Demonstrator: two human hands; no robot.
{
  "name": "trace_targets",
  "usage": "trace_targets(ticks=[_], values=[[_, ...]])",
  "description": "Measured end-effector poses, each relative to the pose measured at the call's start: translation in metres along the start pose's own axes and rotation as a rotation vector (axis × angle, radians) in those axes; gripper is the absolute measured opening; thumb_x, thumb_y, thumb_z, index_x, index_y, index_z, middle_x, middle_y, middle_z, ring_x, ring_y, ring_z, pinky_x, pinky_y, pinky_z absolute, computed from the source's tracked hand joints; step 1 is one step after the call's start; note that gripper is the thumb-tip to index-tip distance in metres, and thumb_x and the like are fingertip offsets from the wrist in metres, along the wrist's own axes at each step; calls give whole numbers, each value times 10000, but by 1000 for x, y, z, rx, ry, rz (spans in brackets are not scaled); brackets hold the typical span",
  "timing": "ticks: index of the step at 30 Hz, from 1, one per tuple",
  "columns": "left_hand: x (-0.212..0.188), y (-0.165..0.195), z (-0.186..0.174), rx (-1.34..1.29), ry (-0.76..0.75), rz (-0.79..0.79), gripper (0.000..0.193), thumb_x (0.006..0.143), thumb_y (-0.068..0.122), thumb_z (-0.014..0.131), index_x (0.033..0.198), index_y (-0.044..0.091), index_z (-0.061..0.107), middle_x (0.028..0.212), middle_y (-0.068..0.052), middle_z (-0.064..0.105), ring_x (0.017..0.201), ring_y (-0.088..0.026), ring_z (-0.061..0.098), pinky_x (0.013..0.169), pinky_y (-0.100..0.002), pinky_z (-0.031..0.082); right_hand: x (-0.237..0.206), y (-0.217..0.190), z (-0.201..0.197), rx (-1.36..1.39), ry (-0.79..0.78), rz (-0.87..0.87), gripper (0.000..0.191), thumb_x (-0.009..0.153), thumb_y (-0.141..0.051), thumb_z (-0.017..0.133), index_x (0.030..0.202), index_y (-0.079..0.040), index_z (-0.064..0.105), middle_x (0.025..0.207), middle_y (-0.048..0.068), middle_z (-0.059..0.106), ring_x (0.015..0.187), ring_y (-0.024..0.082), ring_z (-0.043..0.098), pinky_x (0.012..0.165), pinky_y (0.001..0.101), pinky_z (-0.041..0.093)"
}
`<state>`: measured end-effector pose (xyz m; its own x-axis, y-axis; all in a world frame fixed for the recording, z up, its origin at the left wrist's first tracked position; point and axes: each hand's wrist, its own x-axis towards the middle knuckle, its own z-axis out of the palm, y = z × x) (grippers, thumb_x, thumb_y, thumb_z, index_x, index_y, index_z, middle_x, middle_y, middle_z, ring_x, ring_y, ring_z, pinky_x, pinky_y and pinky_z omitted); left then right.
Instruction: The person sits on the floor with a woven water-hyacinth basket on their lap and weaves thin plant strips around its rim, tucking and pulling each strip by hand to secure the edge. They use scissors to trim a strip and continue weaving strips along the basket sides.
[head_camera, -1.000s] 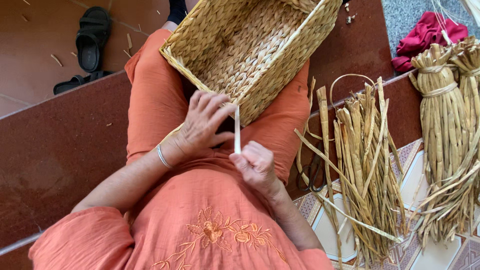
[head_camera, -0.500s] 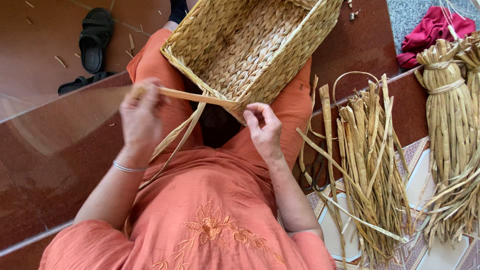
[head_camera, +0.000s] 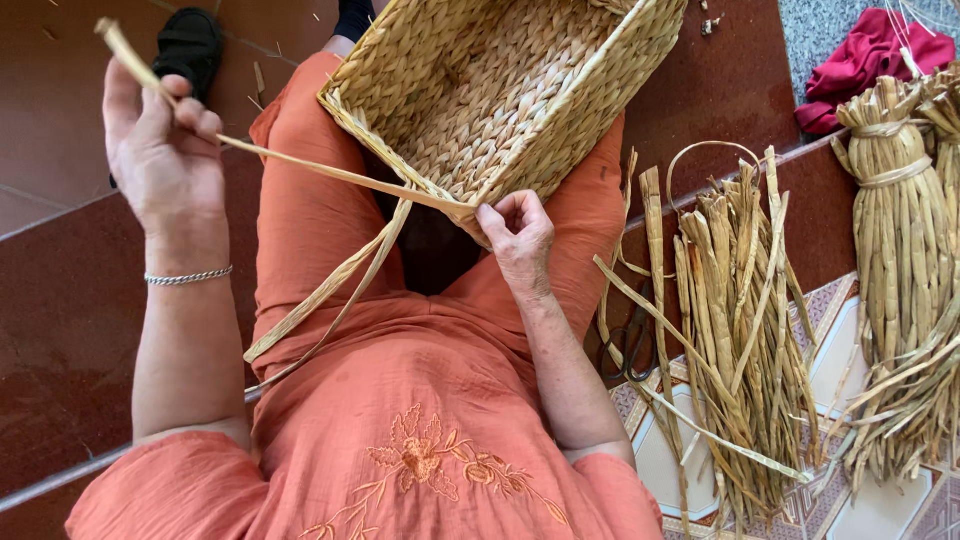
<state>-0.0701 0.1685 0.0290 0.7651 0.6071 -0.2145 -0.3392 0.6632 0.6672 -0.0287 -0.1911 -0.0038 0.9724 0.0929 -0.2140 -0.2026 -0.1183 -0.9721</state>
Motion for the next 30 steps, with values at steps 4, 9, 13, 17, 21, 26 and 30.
trace_targets(ticks=[4,9,13,17,21,26,30], values=[[4,-19,8,990,-162,317,198,1221,157,613,1414,135,654,927,2,582,711,-73,488,581,-249,418,2,2,2,-13,5,-15,236,880,-70,786,816,-79,559,731,-81,557,643,-11,480,555,178,422],[-19,-34,49,1575,-706,420,148,1097,148,665,1206,152,766,924,-20,723,658,-104,598,579,-281,513,2,2,2,6,4,-12,231,880,-61,789,822,-77,565,741,-79,561,648,-10,480,562,175,418],[-34,-53,88,1571,-1087,527,61,964,112,741,1012,92,774,946,-39,710,912,-228,656,745,-365,558,3,-3,3,75,-18,19,228,887,-51,786,847,-77,563,743,-68,589,651,-7,515,565,171,446],[-37,-83,110,1507,-1193,489,59,888,130,769,930,98,796,916,-72,688,959,-275,620,805,-409,518,2,-13,4,126,-44,44,222,899,-42,782,880,-76,563,758,-54,606,656,0,538,565,172,461],[-30,-109,114,1516,-1307,269,88,847,178,788,899,106,794,888,-72,685,969,-282,621,850,-415,520,0,-18,3,163,-64,77,220,901,-48,780,900,-80,563,776,-41,626,665,7,570,577,176,489],[-16,-129,113,1449,-1423,87,98,806,177,796,858,94,793,872,-64,734,948,-276,641,838,-413,531,0,-16,2,166,-77,55,222,910,-50,783,914,-75,562,795,-39,628,686,8,570,593,175,490],[-6,-138,115,1376,-1425,-218,140,789,182,800,885,80,789,839,-63,754,813,-201,689,742,-362,561,0,-8,1,199,-86,38,224,924,-52,781,929,-71,558,810,-33,621,697,10,567,606,177,489]])
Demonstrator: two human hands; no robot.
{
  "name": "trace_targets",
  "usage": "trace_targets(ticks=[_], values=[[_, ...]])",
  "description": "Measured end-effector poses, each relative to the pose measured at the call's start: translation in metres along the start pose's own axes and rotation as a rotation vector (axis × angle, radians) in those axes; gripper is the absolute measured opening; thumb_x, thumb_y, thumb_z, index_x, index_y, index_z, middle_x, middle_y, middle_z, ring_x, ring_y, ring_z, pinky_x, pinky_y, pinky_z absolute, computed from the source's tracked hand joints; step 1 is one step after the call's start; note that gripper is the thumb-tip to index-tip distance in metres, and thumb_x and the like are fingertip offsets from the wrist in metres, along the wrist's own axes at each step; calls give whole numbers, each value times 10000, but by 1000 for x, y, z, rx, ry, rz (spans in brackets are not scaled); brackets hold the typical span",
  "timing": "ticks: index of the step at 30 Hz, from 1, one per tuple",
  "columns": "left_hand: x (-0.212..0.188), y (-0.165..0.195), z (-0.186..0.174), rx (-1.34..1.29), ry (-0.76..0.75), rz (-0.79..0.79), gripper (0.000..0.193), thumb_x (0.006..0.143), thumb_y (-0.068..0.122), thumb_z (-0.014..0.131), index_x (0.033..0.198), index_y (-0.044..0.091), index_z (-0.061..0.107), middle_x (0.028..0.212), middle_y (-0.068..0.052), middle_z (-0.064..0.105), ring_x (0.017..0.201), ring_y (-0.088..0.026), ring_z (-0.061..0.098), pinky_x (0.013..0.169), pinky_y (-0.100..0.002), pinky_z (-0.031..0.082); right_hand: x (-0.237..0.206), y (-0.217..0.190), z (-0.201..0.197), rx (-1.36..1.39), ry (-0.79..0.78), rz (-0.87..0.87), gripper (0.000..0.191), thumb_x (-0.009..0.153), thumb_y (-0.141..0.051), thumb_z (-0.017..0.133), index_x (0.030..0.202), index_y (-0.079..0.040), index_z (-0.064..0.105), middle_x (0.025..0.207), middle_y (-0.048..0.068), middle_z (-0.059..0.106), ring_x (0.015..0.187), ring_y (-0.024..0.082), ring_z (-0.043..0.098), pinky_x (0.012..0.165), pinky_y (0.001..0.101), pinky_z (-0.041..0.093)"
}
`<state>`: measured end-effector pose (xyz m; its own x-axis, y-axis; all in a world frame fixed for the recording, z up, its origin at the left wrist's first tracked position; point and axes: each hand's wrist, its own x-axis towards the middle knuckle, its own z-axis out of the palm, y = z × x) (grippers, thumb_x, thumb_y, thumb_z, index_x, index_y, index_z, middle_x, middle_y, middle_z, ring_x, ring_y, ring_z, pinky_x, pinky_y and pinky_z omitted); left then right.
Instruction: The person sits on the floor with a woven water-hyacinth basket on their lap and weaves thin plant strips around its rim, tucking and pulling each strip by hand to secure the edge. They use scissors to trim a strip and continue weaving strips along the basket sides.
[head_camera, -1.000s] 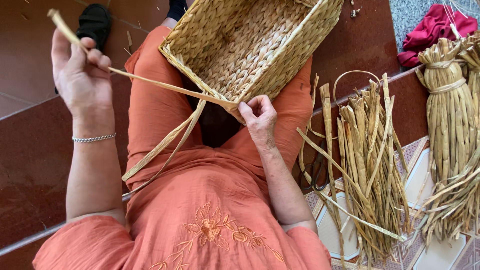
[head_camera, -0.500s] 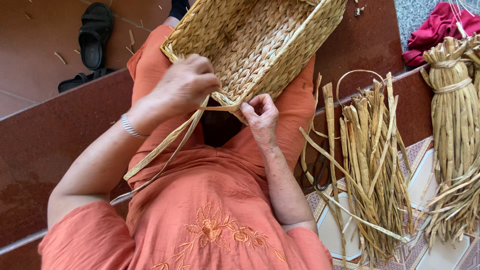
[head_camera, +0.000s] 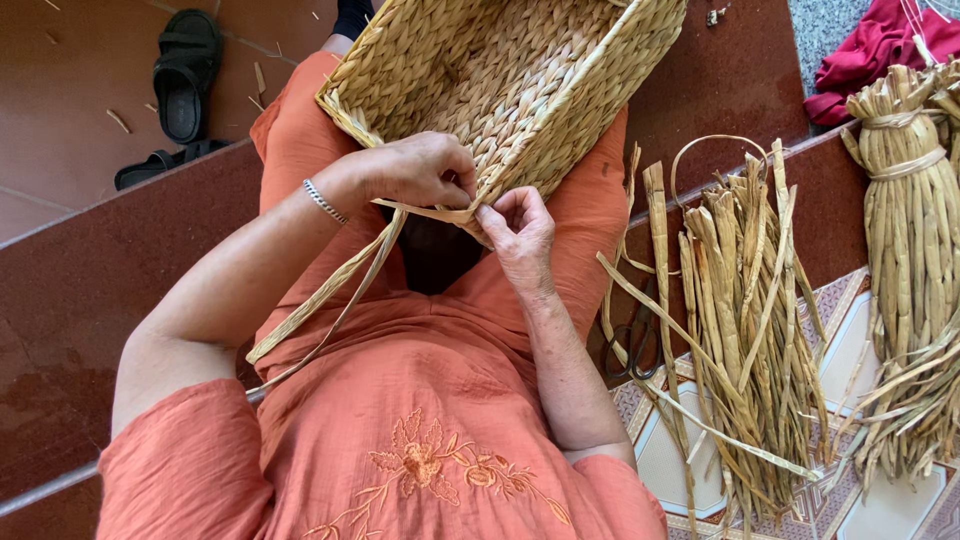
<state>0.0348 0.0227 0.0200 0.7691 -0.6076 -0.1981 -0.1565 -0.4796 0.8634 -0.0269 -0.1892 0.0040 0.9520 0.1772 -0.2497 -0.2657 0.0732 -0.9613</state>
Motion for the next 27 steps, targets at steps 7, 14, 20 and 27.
trace_targets(ticks=[7,14,20,27], values=[[-4,-5,6,-90,9,-169,198,782,198,830,901,48,778,759,-70,736,702,-150,679,656,-316,554,-5,10,-4,-10,-22,-50,161,969,-15,734,997,-60,583,897,-32,637,793,21,604,707,185,537],[-4,-11,2,-230,-72,63,158,860,143,780,993,58,777,849,-45,750,762,-132,659,692,-294,556,-21,-7,-3,-327,-32,-188,164,937,-32,746,1079,-43,663,940,-12,674,799,36,640,714,196,558],[-11,5,-6,-256,15,-44,267,805,79,785,1061,59,712,842,-18,751,756,-94,686,696,-259,568,-19,-18,2,-523,-16,-248,151,909,-52,804,1003,-37,687,831,-7,669,701,49,614,633,206,539],[-7,14,0,-288,51,17,322,806,25,749,1099,44,618,839,-30,749,753,-102,661,664,-273,550,-10,-9,-6,-267,-59,2,110,939,-73,749,925,-13,658,796,-32,669,692,13,596,629,192,526]])
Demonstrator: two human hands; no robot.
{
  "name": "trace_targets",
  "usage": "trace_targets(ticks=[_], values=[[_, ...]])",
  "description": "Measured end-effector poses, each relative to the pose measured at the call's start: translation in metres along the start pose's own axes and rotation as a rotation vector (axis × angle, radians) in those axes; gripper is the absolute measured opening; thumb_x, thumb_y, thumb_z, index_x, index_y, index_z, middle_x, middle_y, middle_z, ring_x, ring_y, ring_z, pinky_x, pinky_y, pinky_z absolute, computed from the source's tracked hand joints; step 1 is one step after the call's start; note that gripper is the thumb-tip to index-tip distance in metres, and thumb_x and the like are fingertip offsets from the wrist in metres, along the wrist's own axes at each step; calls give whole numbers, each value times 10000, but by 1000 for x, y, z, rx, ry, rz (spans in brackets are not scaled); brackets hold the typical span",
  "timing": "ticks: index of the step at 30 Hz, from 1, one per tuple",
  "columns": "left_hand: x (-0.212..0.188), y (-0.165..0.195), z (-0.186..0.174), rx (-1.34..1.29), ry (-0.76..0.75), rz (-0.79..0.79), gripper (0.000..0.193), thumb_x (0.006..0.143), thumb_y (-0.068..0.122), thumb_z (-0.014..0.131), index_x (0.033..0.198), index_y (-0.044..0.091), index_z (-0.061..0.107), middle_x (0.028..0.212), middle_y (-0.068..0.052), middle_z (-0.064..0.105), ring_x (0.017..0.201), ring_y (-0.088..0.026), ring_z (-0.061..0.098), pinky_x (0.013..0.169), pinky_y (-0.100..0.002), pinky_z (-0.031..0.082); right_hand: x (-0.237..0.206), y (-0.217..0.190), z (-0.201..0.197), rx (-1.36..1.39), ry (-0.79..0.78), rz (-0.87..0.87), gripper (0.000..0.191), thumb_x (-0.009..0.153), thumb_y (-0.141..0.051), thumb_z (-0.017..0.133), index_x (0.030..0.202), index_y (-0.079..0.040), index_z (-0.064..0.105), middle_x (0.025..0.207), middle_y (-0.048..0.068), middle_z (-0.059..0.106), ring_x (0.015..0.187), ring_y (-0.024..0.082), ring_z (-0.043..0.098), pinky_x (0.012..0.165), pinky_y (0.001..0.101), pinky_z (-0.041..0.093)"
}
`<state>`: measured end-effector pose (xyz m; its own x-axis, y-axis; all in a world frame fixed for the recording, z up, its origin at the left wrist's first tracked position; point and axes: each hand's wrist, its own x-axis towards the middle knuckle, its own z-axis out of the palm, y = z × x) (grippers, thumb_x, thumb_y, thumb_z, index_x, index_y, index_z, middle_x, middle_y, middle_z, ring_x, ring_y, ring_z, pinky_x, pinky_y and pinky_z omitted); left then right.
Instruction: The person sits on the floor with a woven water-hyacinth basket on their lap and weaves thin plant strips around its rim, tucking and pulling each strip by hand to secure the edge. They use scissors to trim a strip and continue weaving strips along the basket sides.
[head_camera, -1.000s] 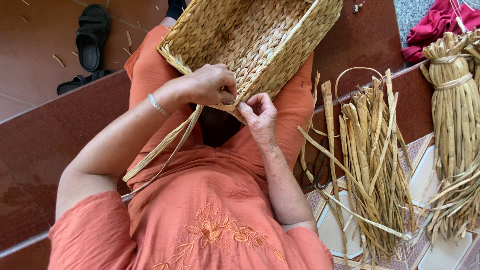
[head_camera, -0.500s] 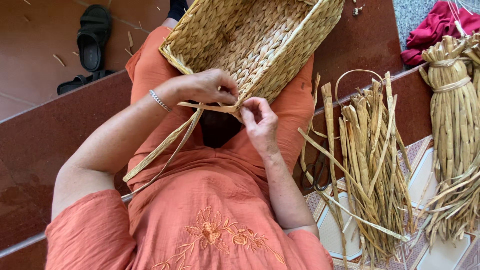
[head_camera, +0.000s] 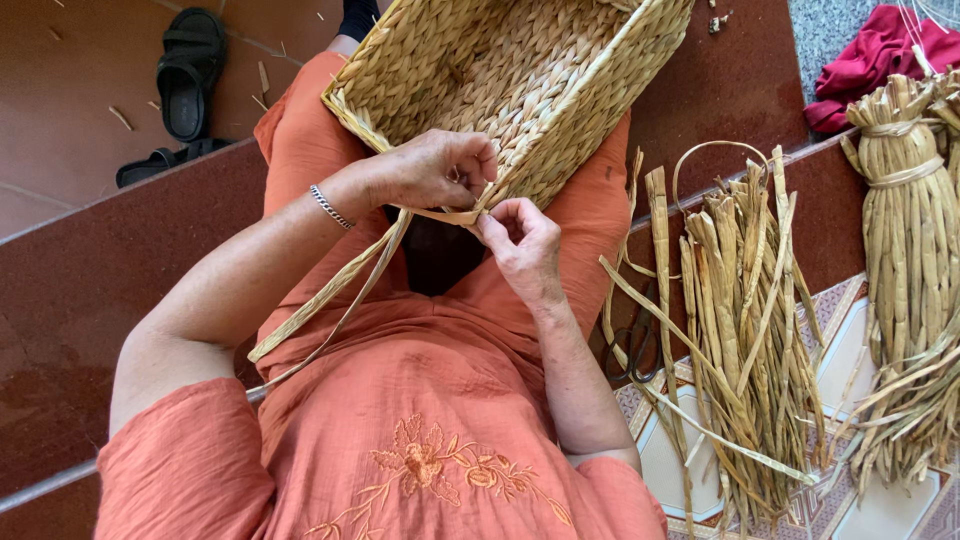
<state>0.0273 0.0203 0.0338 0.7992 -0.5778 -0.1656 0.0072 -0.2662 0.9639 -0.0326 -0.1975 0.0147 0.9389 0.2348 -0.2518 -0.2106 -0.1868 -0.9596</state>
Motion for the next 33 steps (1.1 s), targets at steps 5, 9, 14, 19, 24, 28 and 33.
trace_targets(ticks=[5,9,14,19,24,28,33], values=[[2,-6,-6,77,-21,-125,268,839,149,769,1084,72,692,894,-31,759,786,-113,702,697,-276,573,-4,11,-24,-28,47,-110,40,934,7,633,909,-4,662,825,47,679,699,91,627,618,239,546],[-9,-9,-21,11,-67,-121,306,909,325,756,1116,99,752,942,-34,773,873,-134,713,783,-306,579,-37,14,-76,-88,209,-167,104,881,77,583,900,-6,644,931,114,713,787,147,683,719,285,600],[-22,-1,-18,-103,-108,-8,437,865,420,772,1170,108,744,1077,-31,756,1031,-157,681,882,-340,561,-89,30,-140,-28,353,-26,109,843,80,598,829,-28,594,884,86,712,703,125,658,644,259,571],[-32,1,8,229,98,222,334,836,346,848,999,83,723,993,-62,743,1022,-231,666,903,-390,543,-133,61,-181,-432,256,118,85,832,47,654,819,-37,659,732,38,644,621,95,542,553,245,444],[-26,-18,22,174,191,110,163,863,210,771,996,125,732,979,-53,721,996,-236,677,837,-370,574,-158,61,-201,-777,237,513,65,817,-22,719,777,-14,668,718,79,666,633,157,588,578,344,513],[-26,-25,27,330,226,214,104,854,105,761,957,118,748,964,-54,721,1007,-276,644,831,-395,555,-148,31,-175,-1154,105,302,207,765,-126,796,926,-28,709,919,155,690,875,283,631,815,429,517],[-40,-19,31,402,303,357,225,767,190,855,930,104,725,982,-85,696,986,-299,602,830,-421,508,-87,-8,-114,-898,143,-331,286,898,-168,740,1146,-28,713,1113,152,709,1081,312,626,981,405,476]])
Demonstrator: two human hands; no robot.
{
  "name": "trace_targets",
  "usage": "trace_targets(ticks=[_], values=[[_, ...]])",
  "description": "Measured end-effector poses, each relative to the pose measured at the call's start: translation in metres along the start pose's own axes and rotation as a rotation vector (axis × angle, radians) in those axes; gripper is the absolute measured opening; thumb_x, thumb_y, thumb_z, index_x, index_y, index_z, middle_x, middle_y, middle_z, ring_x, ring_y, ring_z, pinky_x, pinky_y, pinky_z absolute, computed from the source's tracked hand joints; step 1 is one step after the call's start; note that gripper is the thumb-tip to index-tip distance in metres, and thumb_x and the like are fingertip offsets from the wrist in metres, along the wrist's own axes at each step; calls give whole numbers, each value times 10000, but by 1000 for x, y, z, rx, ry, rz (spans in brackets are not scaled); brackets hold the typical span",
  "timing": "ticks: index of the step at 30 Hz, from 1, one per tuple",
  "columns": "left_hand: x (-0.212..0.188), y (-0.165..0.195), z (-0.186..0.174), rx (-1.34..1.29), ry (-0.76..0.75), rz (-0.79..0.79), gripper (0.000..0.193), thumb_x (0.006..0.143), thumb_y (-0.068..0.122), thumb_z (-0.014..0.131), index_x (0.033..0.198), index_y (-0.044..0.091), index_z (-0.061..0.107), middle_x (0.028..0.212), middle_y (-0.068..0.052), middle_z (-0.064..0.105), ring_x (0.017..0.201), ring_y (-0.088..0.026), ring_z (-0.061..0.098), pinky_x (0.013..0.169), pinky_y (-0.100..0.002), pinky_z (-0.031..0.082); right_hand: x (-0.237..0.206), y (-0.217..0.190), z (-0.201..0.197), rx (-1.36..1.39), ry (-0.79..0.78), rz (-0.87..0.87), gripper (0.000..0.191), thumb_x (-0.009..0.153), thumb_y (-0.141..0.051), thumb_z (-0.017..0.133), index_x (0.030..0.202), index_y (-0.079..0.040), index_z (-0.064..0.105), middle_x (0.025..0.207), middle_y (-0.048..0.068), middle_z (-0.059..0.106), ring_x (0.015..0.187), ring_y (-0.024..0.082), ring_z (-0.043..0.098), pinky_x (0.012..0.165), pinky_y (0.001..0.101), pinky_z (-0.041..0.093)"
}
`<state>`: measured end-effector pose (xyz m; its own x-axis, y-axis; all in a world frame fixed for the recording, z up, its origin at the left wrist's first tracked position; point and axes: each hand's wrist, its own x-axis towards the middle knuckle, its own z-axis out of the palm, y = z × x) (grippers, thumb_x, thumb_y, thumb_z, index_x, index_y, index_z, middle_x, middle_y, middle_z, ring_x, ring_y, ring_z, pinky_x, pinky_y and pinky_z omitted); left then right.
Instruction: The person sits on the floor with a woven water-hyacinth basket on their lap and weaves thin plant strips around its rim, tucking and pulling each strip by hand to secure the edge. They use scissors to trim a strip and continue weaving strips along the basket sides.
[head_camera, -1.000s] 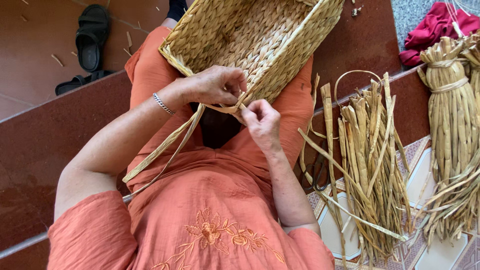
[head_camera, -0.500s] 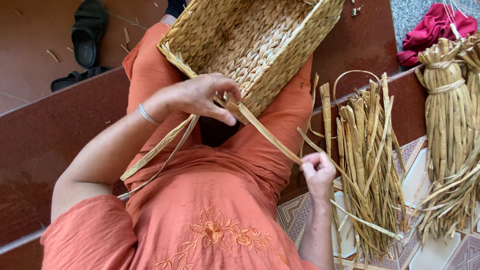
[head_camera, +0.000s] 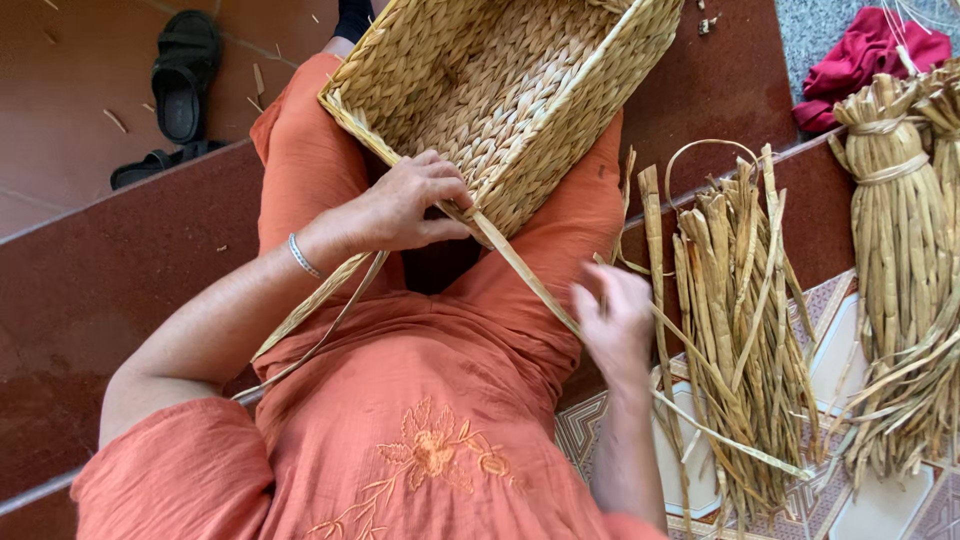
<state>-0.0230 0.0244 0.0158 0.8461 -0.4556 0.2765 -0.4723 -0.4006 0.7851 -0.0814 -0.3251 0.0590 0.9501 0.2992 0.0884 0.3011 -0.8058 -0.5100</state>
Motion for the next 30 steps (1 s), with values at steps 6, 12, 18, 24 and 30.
trace_targets(ticks=[6,12,18,24,30], values=[[-2,-2,-2,0,67,-12,292,783,255,888,925,89,694,924,-45,687,929,-268,607,834,-404,500,59,-55,63,302,-134,-19,130,916,-137,754,869,-21,719,776,90,656,728,245,576,619,369,475],[-5,-10,3,-40,71,-4,288,758,266,908,838,90,695,828,-44,667,848,-251,603,781,-382,495,39,-77,70,262,17,-278,356,944,-75,745,701,-17,492,692,119,470,692,310,463,645,435,415],[-2,-6,4,-38,51,-55,288,762,273,914,846,95,703,844,-38,688,885,-247,623,807,-378,517,27,-87,70,287,3,-254,276,941,-31,726,748,-12,530,723,119,514,704,312,503,667,421,446],[-3,-34,-29,-108,192,-128,342,953,310,781,1219,104,716,1234,-74,706,1199,-251,631,1043,-381,489,35,-68,51,78,-63,-231,589,750,-368,887,1137,11,656,1158,217,645,1085,385,572,916,484,494],[-19,-54,-47,211,45,-182,329,807,276,781,1106,139,763,1197,-80,730,1226,-317,586,1046,-520,282,50,-47,96,-186,63,-169,1067,700,-468,872,1459,106,389,1409,364,536,1274,466,511,1060,565,440]])
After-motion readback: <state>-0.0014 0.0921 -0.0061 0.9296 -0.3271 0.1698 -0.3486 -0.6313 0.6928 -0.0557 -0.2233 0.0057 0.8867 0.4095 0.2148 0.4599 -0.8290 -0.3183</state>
